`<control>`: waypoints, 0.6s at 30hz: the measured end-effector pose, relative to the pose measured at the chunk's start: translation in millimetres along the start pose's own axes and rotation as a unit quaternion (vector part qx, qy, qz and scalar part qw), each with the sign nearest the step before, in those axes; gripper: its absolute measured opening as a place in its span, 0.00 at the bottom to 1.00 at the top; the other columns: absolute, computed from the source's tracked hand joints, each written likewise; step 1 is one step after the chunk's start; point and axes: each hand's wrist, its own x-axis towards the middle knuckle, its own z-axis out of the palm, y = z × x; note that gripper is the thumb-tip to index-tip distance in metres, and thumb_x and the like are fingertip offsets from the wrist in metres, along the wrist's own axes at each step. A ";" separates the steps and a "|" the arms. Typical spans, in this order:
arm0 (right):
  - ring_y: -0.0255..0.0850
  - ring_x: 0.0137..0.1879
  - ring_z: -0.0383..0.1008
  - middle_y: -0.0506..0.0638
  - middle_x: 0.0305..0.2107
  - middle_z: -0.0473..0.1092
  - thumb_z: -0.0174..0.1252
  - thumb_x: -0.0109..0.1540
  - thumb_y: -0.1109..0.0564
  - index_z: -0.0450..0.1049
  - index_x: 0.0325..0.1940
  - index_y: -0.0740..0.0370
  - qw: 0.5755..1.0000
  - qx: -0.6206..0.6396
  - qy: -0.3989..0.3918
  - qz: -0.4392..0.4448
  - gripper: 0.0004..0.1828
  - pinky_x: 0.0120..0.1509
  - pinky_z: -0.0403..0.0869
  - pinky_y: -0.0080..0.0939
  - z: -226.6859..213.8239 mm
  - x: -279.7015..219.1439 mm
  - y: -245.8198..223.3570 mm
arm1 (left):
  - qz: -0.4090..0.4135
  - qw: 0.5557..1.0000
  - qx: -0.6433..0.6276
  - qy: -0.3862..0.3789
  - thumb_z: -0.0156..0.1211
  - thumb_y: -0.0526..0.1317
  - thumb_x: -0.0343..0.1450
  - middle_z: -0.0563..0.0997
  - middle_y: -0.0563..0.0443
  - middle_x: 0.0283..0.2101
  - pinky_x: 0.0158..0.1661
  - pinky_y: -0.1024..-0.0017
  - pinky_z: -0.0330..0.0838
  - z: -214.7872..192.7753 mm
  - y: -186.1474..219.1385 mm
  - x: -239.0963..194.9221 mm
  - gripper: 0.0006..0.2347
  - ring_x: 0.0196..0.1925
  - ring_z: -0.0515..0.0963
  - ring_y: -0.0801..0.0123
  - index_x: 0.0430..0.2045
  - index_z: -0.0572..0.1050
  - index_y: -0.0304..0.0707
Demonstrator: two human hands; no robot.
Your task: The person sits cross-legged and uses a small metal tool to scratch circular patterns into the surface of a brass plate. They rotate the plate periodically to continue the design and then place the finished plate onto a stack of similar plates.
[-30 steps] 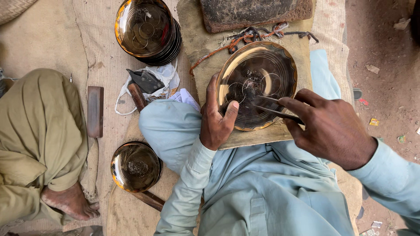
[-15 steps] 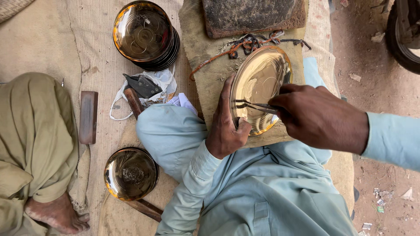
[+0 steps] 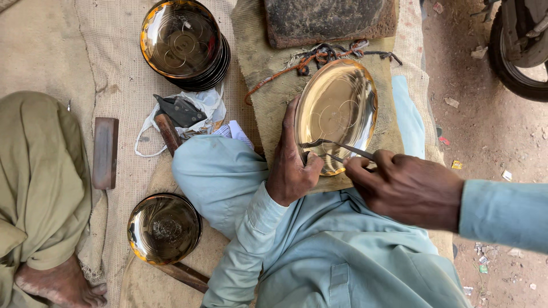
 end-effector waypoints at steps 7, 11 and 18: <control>0.48 0.47 0.77 0.56 0.56 0.72 0.54 0.59 0.62 0.77 0.55 0.63 0.993 0.013 0.102 -0.057 0.20 0.35 0.77 0.41 32.2 -8.8 42.0 | -0.010 0.999 -0.034 0.000 0.49 0.26 0.63 0.54 0.25 0.77 0.79 0.58 0.49 2.4 -4.0 0.3 0.41 0.81 0.56 0.41 0.75 0.39 0.27; 0.48 0.33 0.81 0.46 0.49 0.78 0.61 0.59 0.52 0.78 0.61 0.45 0.916 0.294 0.134 0.236 0.24 0.32 0.78 0.50 15.5 -8.6 42.8 | -0.020 0.999 -0.032 0.001 0.50 0.26 0.64 0.55 0.26 0.76 0.78 0.58 0.51 3.1 -5.3 -1.5 0.41 0.80 0.57 0.42 0.75 0.40 0.27; 0.48 0.29 0.80 0.47 0.48 0.75 0.60 0.59 0.42 0.77 0.61 0.45 0.924 0.278 0.016 0.261 0.25 0.33 0.80 0.50 1.8 -1.2 50.4 | -0.018 0.998 -0.052 -0.003 0.49 0.26 0.63 0.55 0.26 0.76 0.78 0.58 0.53 3.1 -4.5 0.5 0.41 0.80 0.58 0.42 0.75 0.39 0.27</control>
